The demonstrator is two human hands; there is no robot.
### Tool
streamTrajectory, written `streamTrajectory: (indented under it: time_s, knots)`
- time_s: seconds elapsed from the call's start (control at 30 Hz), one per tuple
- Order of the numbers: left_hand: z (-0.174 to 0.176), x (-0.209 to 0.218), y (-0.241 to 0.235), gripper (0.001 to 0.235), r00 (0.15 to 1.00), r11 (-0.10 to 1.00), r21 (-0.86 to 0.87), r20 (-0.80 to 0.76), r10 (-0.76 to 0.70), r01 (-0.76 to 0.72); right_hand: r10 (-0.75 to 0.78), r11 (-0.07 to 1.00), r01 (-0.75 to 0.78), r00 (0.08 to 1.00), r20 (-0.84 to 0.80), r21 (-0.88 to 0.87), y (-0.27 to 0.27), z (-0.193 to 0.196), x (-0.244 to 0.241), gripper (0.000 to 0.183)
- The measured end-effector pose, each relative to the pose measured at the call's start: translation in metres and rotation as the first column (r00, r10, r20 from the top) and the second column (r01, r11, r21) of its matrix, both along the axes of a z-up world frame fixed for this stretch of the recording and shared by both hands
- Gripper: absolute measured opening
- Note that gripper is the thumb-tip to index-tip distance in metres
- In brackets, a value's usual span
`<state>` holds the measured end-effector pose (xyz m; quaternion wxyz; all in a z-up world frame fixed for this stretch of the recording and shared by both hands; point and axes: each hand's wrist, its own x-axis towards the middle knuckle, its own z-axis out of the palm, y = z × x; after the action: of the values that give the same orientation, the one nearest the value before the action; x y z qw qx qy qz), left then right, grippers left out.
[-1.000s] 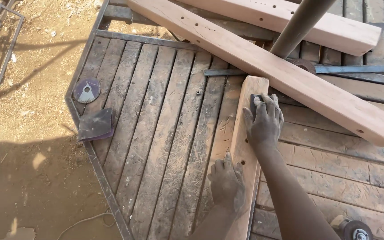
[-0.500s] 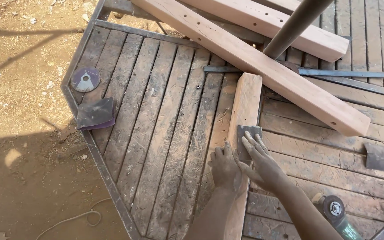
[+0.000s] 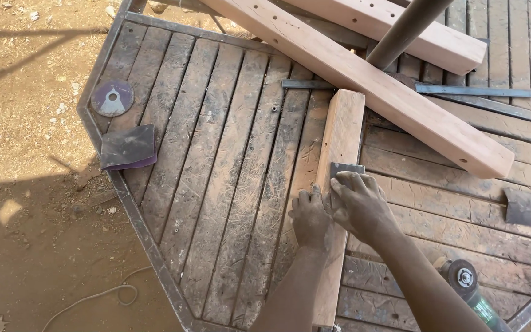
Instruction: Sanding a wooden beam manually with sandpaper on a workbench.
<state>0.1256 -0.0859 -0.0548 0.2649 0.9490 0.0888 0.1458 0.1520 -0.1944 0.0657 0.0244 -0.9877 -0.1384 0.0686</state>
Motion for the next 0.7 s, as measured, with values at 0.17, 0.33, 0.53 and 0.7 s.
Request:
streamTrajectory:
  time_s: [0.17, 0.33, 0.53, 0.7]
  knots:
    - [0.014, 0.003, 0.005, 0.042, 1.000, 0.999, -0.033, 0.002, 0.010, -0.010, -0.101, 0.990, 0.060, 0.933, 0.344, 0.128, -0.019, -0.050, 0.003, 0.032]
    - [0.045, 0.002, 0.005, 0.038, 0.999, 0.999, -0.017, 0.031, 0.044, -0.043, -0.737, 0.254, 0.285, 0.676, -0.006, 0.924, -0.002, 0.029, 0.012, 0.047]
    - [-0.012, 0.007, -0.001, 0.025, 0.998, 0.998, -0.023, -0.029, 0.052, -0.053, -0.706, 0.468, 0.644, 0.684, -0.182, 0.605, 0.004, -0.011, -0.036, 0.029]
    - [0.065, -0.003, 0.014, 0.023, 0.986, 0.996, -0.083, -0.166, 0.004, -0.018, -0.451, 0.594, 0.566, 0.823, -0.346, 0.572, 0.004, -0.001, -0.073, 0.075]
